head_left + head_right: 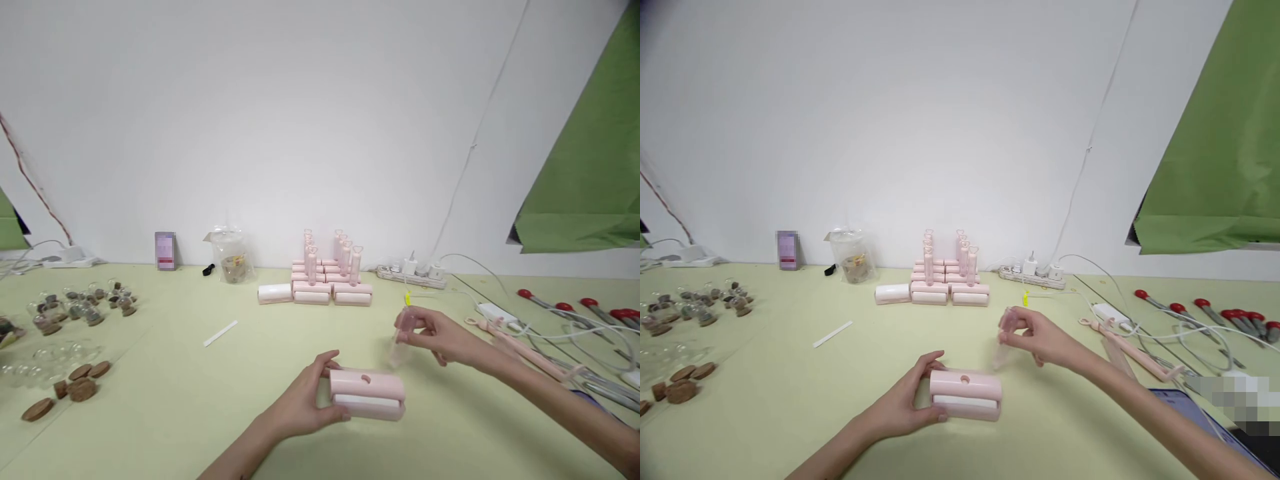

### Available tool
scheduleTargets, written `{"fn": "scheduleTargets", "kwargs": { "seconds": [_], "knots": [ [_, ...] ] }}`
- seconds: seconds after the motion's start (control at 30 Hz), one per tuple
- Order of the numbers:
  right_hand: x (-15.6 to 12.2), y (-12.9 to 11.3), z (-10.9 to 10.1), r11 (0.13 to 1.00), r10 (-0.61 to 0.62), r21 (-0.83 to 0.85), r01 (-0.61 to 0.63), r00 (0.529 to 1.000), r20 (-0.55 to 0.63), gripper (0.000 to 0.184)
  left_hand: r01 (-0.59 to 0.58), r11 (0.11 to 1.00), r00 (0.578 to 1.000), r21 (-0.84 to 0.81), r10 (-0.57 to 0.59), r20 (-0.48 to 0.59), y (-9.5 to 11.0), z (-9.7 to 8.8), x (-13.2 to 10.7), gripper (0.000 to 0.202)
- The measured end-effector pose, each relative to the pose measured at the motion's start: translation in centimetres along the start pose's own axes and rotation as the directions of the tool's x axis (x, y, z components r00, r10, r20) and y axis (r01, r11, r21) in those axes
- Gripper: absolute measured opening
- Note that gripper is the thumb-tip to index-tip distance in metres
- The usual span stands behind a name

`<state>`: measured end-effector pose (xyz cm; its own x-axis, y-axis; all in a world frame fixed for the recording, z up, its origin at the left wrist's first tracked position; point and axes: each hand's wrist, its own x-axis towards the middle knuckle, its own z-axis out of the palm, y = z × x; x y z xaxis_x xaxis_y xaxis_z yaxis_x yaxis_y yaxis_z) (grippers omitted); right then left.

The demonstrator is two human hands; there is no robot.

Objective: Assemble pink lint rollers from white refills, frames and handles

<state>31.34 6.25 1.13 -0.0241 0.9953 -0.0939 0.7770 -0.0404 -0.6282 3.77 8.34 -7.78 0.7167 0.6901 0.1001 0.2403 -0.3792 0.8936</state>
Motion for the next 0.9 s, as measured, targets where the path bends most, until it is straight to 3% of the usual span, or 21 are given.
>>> {"fn": "scheduleTargets", "kwargs": {
  "seconds": [0.1, 0.23, 0.63, 0.8, 0.9],
  "knots": [
    [-1.6, -3.8, 1.7, 0.972, -0.223, 0.075, 0.224, 0.975, -0.016, 0.025, -0.010, 1.000, 1.000, 0.005, 0.010, -0.007, -0.1, 0.0, 0.1, 0.077],
    [-2.9, -5.9, 3.0, 0.935, -0.339, -0.124, 0.331, 0.940, -0.041, 0.013, -0.022, 1.000, 1.000, 0.016, 0.022, -0.002, -0.1, 0.0, 0.1, 0.078],
    [-2.9, -7.3, 2.7, 0.892, -0.356, -0.280, 0.355, 0.933, 0.048, 0.012, 0.031, 1.000, 0.999, 0.003, -0.031, -0.019, 0.6, 0.2, -0.1, 0.078],
    [-2.9, -6.6, 3.1, 0.945, -0.283, -0.151, 0.289, 0.957, 0.061, 0.016, 0.067, 0.997, 0.997, -0.042, -0.068, -0.021, 1.2, 0.4, -0.2, 0.084],
    [-2.7, -4.5, 2.6, 0.990, -0.130, 0.063, 0.130, 0.991, 0.009, 0.037, 0.106, 0.993, 0.994, -0.061, -0.104, 0.023, 1.0, -0.2, -0.3, 0.102]
  ]
}}
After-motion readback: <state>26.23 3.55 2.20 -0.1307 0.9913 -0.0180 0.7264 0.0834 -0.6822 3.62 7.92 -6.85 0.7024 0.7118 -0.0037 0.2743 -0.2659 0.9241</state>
